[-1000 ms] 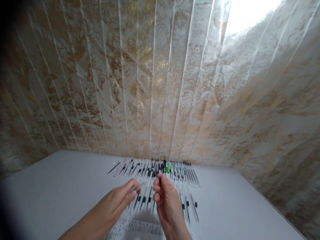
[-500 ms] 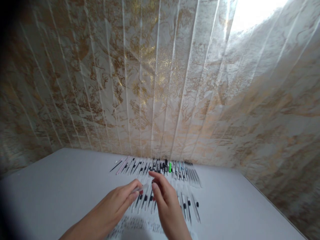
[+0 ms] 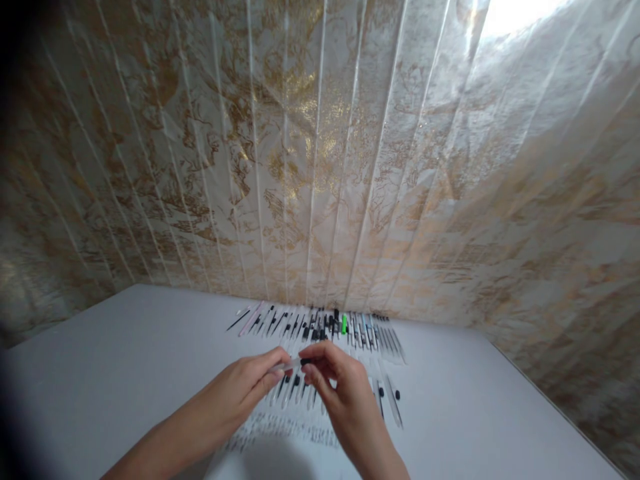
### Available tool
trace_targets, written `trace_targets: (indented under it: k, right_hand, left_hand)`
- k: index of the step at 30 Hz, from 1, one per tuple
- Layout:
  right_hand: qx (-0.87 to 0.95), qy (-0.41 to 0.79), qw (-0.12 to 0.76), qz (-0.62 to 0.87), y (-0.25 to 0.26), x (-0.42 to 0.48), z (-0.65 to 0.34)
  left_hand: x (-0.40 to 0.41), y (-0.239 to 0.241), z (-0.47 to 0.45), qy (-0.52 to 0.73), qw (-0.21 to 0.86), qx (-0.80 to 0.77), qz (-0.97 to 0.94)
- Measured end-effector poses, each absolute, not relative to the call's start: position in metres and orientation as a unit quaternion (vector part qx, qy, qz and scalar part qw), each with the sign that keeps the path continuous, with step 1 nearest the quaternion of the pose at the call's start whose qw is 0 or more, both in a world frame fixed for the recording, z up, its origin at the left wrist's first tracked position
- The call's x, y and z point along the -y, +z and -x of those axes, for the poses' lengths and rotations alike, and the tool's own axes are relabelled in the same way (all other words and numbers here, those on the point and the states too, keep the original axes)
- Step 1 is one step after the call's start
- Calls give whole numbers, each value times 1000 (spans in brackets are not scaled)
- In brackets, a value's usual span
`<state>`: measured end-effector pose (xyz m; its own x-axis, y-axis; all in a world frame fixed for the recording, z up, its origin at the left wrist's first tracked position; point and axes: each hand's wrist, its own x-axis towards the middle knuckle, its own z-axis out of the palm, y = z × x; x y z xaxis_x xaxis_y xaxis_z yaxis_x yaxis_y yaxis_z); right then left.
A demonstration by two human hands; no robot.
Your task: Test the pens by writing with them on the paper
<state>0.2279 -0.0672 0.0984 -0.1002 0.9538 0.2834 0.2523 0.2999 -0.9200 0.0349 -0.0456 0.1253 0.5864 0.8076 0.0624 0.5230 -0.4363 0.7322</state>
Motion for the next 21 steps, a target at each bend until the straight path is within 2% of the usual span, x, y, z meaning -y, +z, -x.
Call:
trace_targets:
  k: [4, 10, 13, 17, 21]
  right_hand:
    - [629, 396, 471, 475, 100, 71, -231]
    - [644, 415, 404, 500, 100, 71, -230]
    - [696, 327, 352, 534, 103, 72, -226]
    - [735, 166, 325, 571, 106, 74, -219]
    - [735, 169, 313, 577, 108, 76, -220]
  left_hand:
    - [43, 132, -27, 185, 388, -357, -829]
    - [42, 132, -21, 170, 405, -333, -835]
    - [44, 132, -25, 181, 400, -334, -834]
    - [48, 131, -31, 203, 386, -353, -828]
    - [47, 132, -31, 210, 380, -359, -826]
